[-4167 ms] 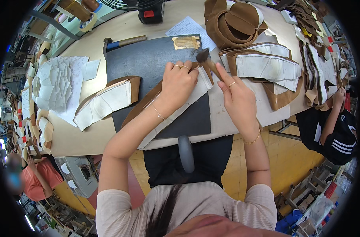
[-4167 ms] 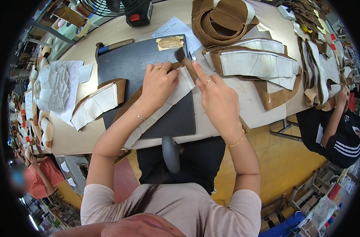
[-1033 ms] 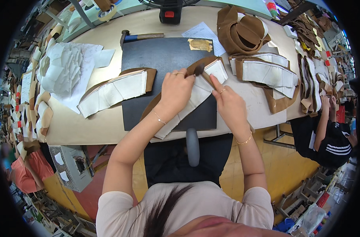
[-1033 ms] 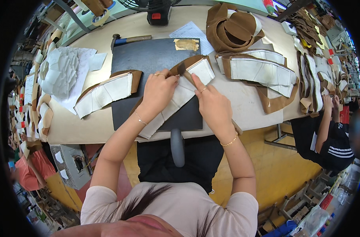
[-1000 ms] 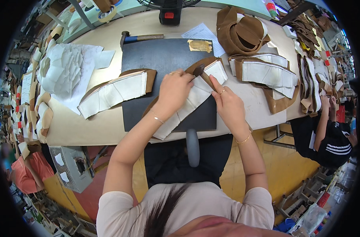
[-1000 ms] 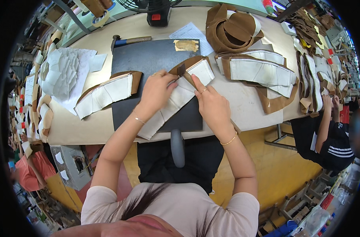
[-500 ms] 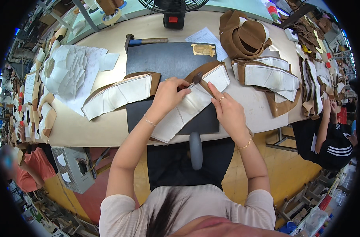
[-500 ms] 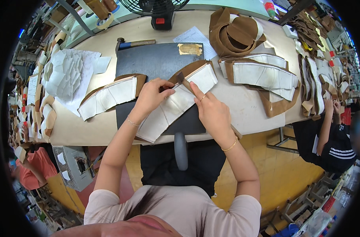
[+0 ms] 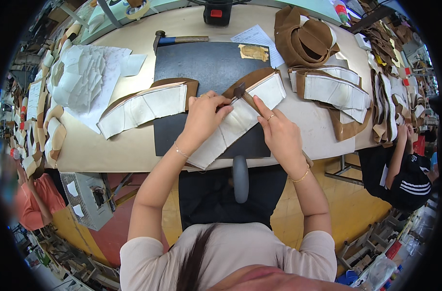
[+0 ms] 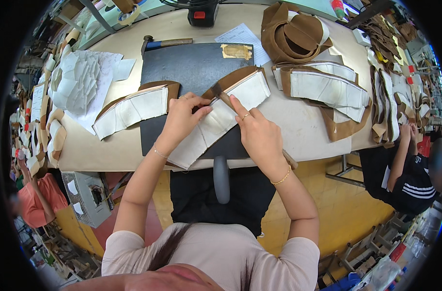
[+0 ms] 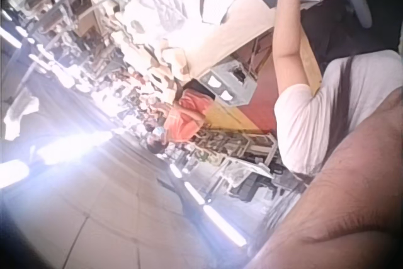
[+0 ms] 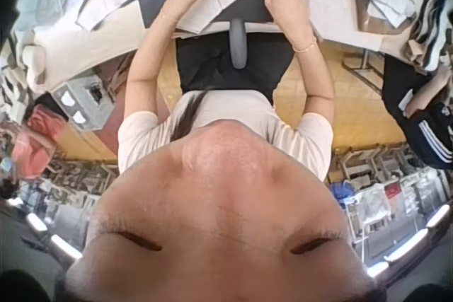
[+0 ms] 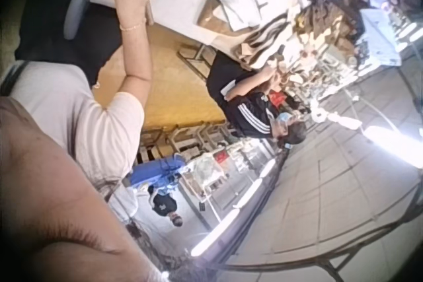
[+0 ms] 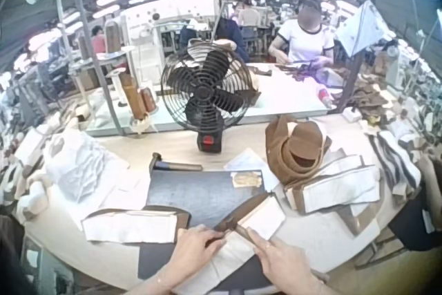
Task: The person repeatedly picks up curved leather pieces and a small wooden tool, then rubs the tool along the edges of the pieces to smooth or shape them. The person handles the pieces one at a time, turning them over and inspecting the edges before placing them back on the table.
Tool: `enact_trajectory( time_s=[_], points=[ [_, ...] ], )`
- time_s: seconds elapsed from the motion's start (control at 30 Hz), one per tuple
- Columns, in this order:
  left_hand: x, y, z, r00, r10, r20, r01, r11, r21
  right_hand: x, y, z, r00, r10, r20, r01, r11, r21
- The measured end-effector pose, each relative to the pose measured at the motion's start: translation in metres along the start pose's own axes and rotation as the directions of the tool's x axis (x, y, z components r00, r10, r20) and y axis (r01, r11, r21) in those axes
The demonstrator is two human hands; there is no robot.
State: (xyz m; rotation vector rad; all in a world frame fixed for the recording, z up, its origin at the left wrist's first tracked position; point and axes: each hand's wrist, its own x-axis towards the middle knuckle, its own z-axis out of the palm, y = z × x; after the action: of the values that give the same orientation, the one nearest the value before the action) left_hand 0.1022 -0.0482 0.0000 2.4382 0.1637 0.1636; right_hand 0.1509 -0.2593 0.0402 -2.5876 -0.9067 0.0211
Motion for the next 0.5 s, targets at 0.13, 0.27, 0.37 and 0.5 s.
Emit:
enact_trajectory(
  time_s=[0.13,0.27,0.37,0.5],
  points=[
    [-0.013,0.008,0.015,0.978,0.16,-0.133,-0.107,0.934,0.34,0.003,-0.012,-0.013,0.995,-0.023,-0.092,0.036,0.99,0.138],
    [-0.014,0.008,0.017,0.956,0.212,-0.202,-0.126,0.921,0.367,-0.002,-0.016,-0.013,1.0,-0.019,-0.017,0.02,0.997,0.078],
    [-0.016,-0.002,0.003,0.998,-0.019,-0.062,0.019,1.0,0.001,-0.001,-0.009,-0.007,0.994,0.052,0.093,-0.054,0.998,0.021],
    [-0.02,-0.001,-0.004,0.995,0.08,-0.052,-0.073,0.989,0.125,0.003,-0.009,-0.007,0.999,-0.016,0.03,0.014,0.997,0.071]
  ],
)
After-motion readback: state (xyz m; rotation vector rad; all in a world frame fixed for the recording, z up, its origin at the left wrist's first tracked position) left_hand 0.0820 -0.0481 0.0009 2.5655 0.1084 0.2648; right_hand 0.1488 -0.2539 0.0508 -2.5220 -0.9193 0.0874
